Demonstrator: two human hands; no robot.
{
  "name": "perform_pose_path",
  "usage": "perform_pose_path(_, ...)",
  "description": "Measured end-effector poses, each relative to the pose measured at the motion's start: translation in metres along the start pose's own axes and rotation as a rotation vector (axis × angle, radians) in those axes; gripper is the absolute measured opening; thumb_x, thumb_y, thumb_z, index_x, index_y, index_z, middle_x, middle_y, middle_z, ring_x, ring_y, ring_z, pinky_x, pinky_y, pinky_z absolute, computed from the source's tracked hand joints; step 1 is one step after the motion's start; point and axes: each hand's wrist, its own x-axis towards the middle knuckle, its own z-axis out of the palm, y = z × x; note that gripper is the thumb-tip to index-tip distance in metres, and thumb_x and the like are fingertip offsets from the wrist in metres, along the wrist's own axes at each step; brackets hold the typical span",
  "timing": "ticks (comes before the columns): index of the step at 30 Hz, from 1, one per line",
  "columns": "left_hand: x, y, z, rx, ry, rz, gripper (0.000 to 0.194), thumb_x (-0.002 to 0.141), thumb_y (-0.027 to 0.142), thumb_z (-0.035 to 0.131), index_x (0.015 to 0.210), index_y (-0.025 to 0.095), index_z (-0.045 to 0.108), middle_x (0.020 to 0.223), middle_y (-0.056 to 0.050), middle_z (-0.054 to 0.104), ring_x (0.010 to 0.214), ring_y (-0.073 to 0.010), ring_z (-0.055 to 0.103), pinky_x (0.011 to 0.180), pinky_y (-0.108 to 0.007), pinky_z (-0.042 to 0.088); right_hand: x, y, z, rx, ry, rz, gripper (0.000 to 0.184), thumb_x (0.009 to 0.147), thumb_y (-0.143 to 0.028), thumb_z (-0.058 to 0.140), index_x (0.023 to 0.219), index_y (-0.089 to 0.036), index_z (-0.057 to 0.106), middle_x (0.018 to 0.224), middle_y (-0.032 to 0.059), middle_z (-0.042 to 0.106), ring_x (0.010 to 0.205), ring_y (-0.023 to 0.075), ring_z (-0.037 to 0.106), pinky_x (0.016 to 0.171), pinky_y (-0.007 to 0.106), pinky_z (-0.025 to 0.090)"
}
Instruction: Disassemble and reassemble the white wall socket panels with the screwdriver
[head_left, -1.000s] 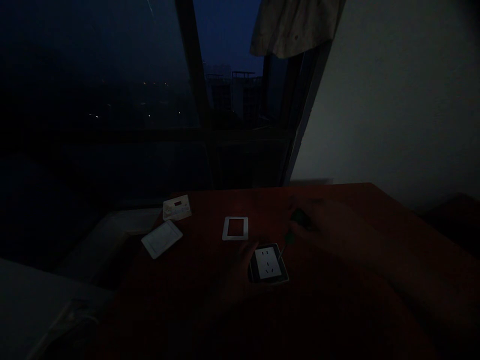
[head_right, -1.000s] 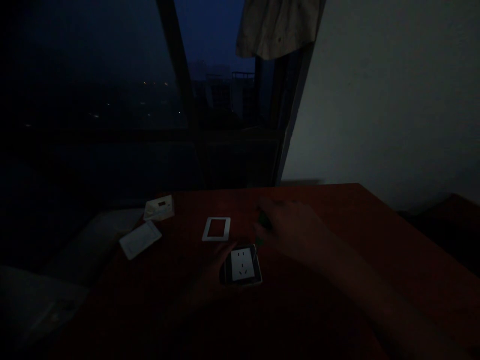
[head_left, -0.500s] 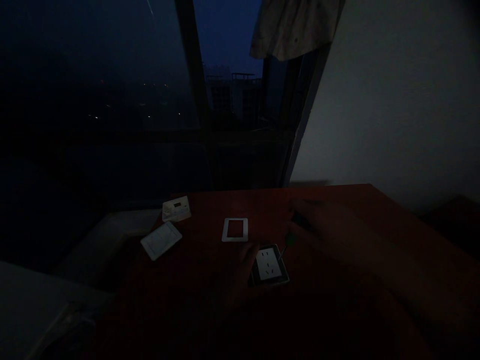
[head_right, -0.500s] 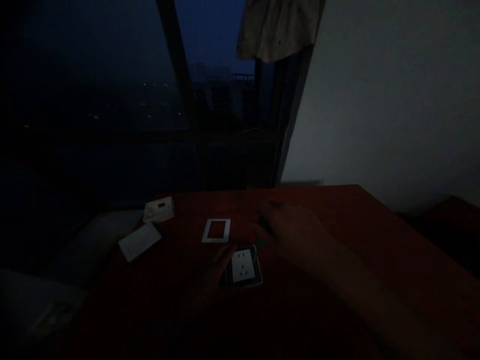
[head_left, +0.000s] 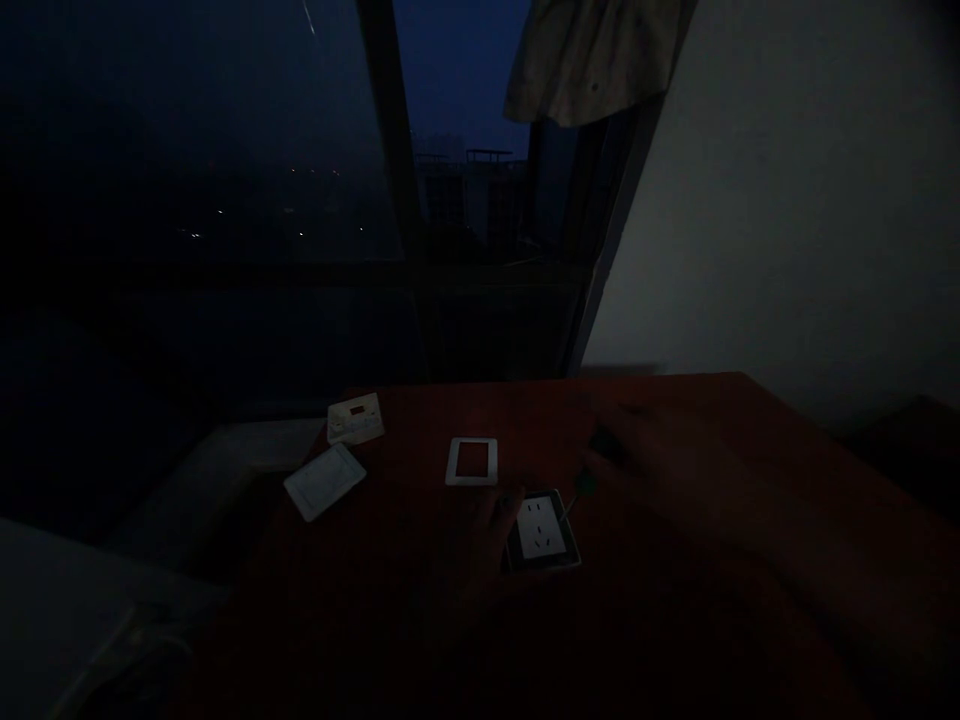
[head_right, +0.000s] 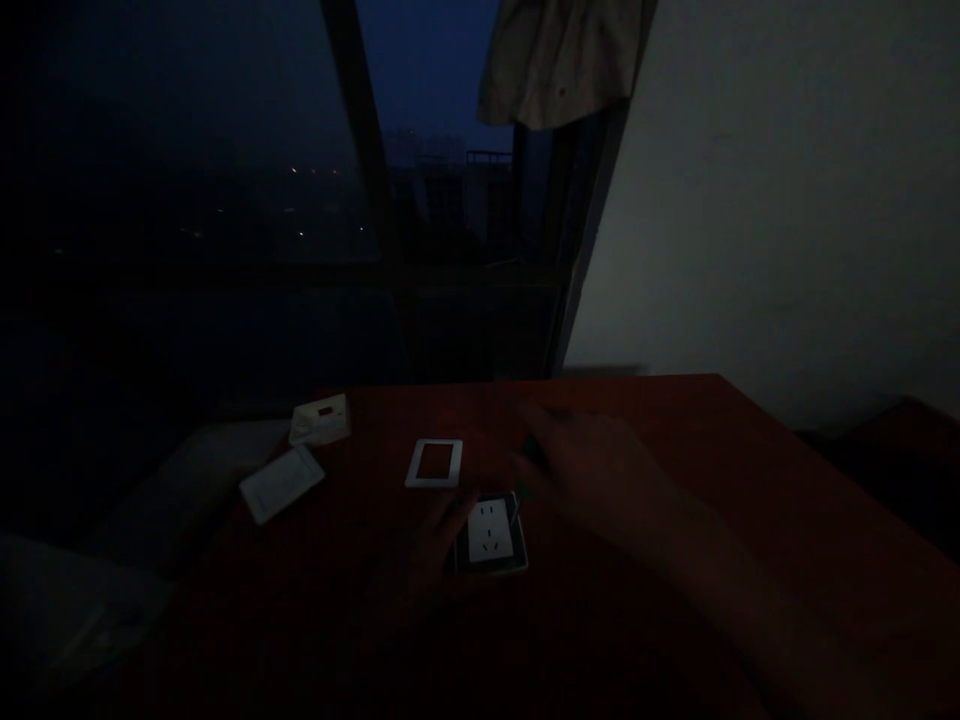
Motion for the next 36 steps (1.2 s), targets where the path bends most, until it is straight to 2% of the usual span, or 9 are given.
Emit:
perform_pose_path(2,-0.0005,0.0014,0.0001,-0.001,-0.017,-0.018,0.090,0.076,0.068,0.058,0.148,0.026,0.023,0.151,-0.010,0.031,0.133,-0.0339,0.034,0.106,-0.046,0.033,-0.0027,0.0030,0.0015,0.115,-0.012,-0.061,0.053,0.083,-0.028,0.054,0.135,-0.022,0.040,0.099,0.0066,0.072,0.079,0.0214,0.068,0.062,0.029,0.046)
perform_pose_path(4,-0.0010,0.0020,0.0009,0.003,-0.012,-0.030,0.090,0.078,0.068,0.056,0.149,0.024,0.021,0.152,-0.011,0.029,0.134,-0.0342,0.032,0.107,-0.047,0.031,-0.0043,0.0039,0.0023,0.166,-0.029,-0.088,0.061,0.080,-0.025,0.056,0.138,-0.022,0.036,0.100,0.0067,0.071,0.080,0.0205,0.068,0.061,0.027,0.046)
perform_pose_path(7,-0.0010,0.0010,0.0026,0.014,0.005,-0.019,0.090,0.078,0.069,0.055,0.149,0.023,0.022,0.151,-0.012,0.030,0.134,-0.0350,0.032,0.107,-0.048,0.030,-0.0035,0.0023,0.0026,0.058,-0.012,-0.019,0.039,0.087,-0.035,0.051,0.123,-0.021,0.050,0.091,0.0071,0.071,0.075,0.0227,0.068,0.057,0.029,0.045)
perform_pose_path(10,-0.0006,-0.0001,0.0033,0.028,0.011,-0.019,0.088,0.078,0.068,0.055,0.148,0.024,0.024,0.151,-0.011,0.031,0.133,-0.0350,0.032,0.106,-0.047,0.030,-0.0011,0.0017,0.0032,-0.070,0.013,0.089,0.036,0.091,-0.047,0.041,0.110,-0.021,0.058,0.087,0.0092,0.072,0.072,0.0266,0.069,0.056,0.032,0.045)
perform_pose_path(13,-0.0005,0.0002,0.0021,0.037,0.006,-0.023,0.086,0.079,0.067,0.055,0.148,0.025,0.025,0.150,-0.011,0.032,0.133,-0.0348,0.033,0.106,-0.047,0.031,-0.0005,0.0050,0.0040,0.011,0.008,0.055,0.034,0.090,-0.039,0.047,0.118,-0.022,0.055,0.094,0.0095,0.072,0.079,0.0261,0.069,0.062,0.034,0.048)
perform_pose_path(17,-0.0003,0.0010,0.0014,0.043,-0.009,-0.027,0.086,0.079,0.066,0.055,0.148,0.024,0.024,0.151,-0.011,0.031,0.132,-0.0347,0.034,0.106,-0.047,0.032,-0.0021,0.0094,0.0036,0.252,-0.046,-0.120,0.055,0.082,-0.025,0.057,0.134,-0.023,0.041,0.112,0.0078,0.068,0.092,0.0205,0.067,0.070,0.028,0.050)
perform_pose_path(24,-0.0008,0.0005,0.0035,0.067,0.008,-0.016,0.085,0.080,0.067,0.053,0.148,0.023,0.026,0.150,-0.012,0.032,0.132,-0.0342,0.034,0.106,-0.046,0.032,-0.0005,0.0054,0.0014,0.016,0.024,0.037,0.035,0.090,-0.044,0.048,0.114,-0.021,0.057,0.089,0.0083,0.073,0.076,0.0235,0.069,0.063,0.031,0.048)
perform_pose_path(32,-0.0008,0.0070,-0.0018,0.051,-0.010,-0.055,0.089,0.079,0.066,0.056,0.149,0.021,0.022,0.149,-0.013,0.033,0.130,-0.0345,0.035,0.104,-0.047,0.034,-0.0036,0.0081,-0.0005,0.227,-0.065,-0.052,0.051,0.082,-0.025,0.055,0.131,-0.019,0.043,0.104,0.0090,0.070,0.086,0.0210,0.067,0.069,0.029,0.050)
perform_pose_path(36,0.0002,0.0068,-0.0034,0.081,-0.031,-0.048,0.090,0.079,0.066,0.055,0.149,0.020,0.022,0.148,-0.013,0.034,0.129,-0.0343,0.036,0.104,-0.046,0.034,-0.0021,0.0052,0.0004,0.064,-0.011,0.026,0.039,0.089,-0.041,0.048,0.121,-0.020,0.052,0.100,0.0107,0.071,0.084,0.0262,0.068,0.067,0.035,0.050)
